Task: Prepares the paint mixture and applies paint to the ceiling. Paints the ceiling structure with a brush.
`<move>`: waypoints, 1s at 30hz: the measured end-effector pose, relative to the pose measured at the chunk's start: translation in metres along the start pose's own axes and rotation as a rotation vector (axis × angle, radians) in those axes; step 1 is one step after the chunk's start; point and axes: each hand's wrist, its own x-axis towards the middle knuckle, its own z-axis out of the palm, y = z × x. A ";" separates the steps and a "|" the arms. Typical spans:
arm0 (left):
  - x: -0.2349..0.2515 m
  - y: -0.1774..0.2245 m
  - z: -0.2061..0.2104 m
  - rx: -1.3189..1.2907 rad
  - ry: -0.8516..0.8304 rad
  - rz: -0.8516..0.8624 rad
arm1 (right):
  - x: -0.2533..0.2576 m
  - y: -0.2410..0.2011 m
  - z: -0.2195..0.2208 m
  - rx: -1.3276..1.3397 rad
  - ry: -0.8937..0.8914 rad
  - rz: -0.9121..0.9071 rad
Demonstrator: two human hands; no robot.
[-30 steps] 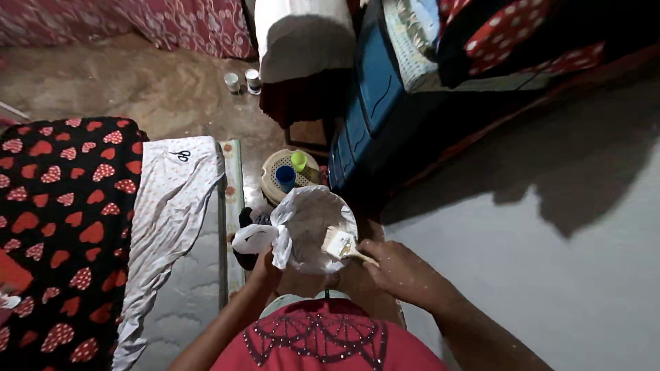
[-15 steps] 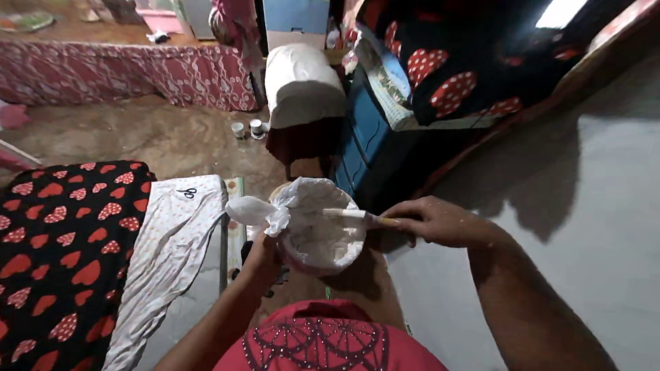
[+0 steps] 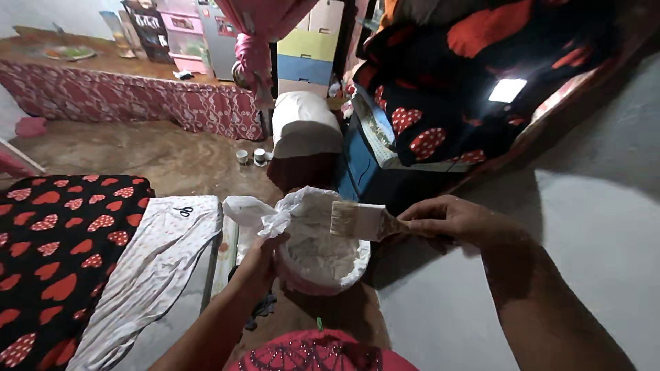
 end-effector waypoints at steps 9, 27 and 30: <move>0.005 0.090 0.035 -0.006 -0.075 0.112 | -0.005 -0.057 -0.030 -0.074 0.316 -0.284; -0.012 0.290 0.132 0.012 -0.391 0.589 | -0.032 -0.226 -0.078 0.101 0.803 -0.679; -0.012 0.304 0.140 0.011 -0.480 0.638 | -0.034 -0.234 -0.096 0.357 0.921 -0.789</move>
